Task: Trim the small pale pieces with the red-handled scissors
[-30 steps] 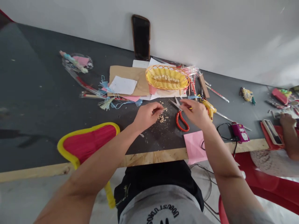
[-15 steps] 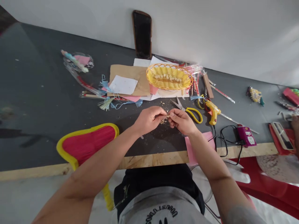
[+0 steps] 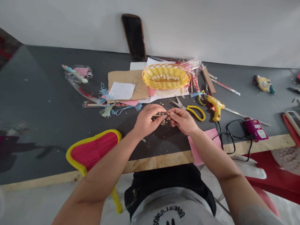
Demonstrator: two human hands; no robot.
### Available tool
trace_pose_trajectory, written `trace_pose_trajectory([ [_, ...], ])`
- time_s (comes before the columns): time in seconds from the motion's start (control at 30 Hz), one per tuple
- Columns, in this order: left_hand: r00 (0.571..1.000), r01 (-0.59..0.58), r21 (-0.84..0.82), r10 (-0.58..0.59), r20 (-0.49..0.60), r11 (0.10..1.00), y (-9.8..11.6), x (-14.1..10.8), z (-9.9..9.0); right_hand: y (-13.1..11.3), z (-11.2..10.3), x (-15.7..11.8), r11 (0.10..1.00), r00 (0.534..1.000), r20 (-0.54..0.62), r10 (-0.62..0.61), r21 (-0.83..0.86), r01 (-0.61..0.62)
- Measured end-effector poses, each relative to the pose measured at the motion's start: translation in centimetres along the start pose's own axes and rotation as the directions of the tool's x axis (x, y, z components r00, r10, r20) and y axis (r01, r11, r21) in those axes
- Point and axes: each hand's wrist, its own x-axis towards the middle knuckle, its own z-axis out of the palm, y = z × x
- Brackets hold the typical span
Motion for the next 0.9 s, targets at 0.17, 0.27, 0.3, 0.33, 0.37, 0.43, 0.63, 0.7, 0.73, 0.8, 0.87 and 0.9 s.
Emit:
trace_pose_trajectory([
  [0.17, 0.999, -0.043, -0.048, 0.042, -0.034, 0.998, 0.7, -0.1, 0.3, 0.5, 0.5, -0.1, 0.999, 0.999, 0.043, -0.028, -0.022, 0.029],
  [0.27, 0.998, -0.006, -0.088, 0.000, -0.064, 0.996, 1.0, -0.1, 0.3, -0.1, 0.5, -0.3, 0.982, 0.994, 0.081, -0.075, -0.166, 0.088],
  [0.3, 0.997, 0.029, -0.108, -0.037, -0.069, 0.994, 1.0, -0.2, 0.3, -0.6, 0.3, -0.4, 0.953, 0.990, 0.079, -0.117, -0.273, 0.135],
  [0.33, 0.994, 0.071, -0.131, -0.081, -0.074, 0.989, 1.0, -0.2, 0.2, -1.3, 0.1, -0.5, 0.895, 0.983, 0.070, -0.171, -0.407, 0.185],
  [0.37, 0.988, 0.118, -0.151, -0.131, -0.079, 0.981, 1.0, -0.2, 0.2, -2.0, -0.3, -0.7, 0.799, 0.969, 0.053, -0.240, -0.556, 0.228],
  [0.43, 0.970, 0.204, -0.174, -0.223, -0.096, 0.963, 0.9, -0.3, 0.2, -3.5, -1.4, -1.1, 0.573, 0.939, 0.034, -0.341, -0.785, 0.237],
  [0.63, 0.947, 0.285, -0.150, -0.303, -0.112, 0.947, 0.7, -0.1, 0.2, -4.8, -5.5, -2.6, 0.004, 0.975, 0.034, -0.220, -0.999, 0.036],
  [0.7, 0.944, 0.295, -0.150, -0.313, -0.107, 0.943, 0.6, 0.0, 0.2, -4.2, -6.3, -3.1, -0.030, 0.981, -0.012, -0.194, -0.999, -0.018],
  [0.73, 0.941, 0.303, -0.150, -0.320, -0.107, 0.941, 0.5, 0.0, 0.2, -3.9, -6.5, -3.2, -0.028, 0.983, -0.028, -0.181, -0.999, -0.034],
  [0.8, 0.939, 0.310, -0.143, -0.326, -0.107, 0.940, 0.4, 0.2, 0.1, -3.3, -6.6, -3.5, -0.025, 0.982, -0.031, -0.189, -0.999, -0.036],
  [0.87, 0.936, 0.316, -0.108, -0.328, -0.127, 0.943, 0.6, 0.4, 0.0, -3.1, -6.2, -3.4, -0.036, 0.981, -0.027, -0.194, -0.999, -0.034],
  [0.9, 0.934, 0.321, -0.085, -0.330, -0.136, 0.943, 0.6, 0.6, 0.0, -3.2, -5.9, -3.3, -0.044, 0.981, -0.032, -0.192, -0.998, -0.041],
])
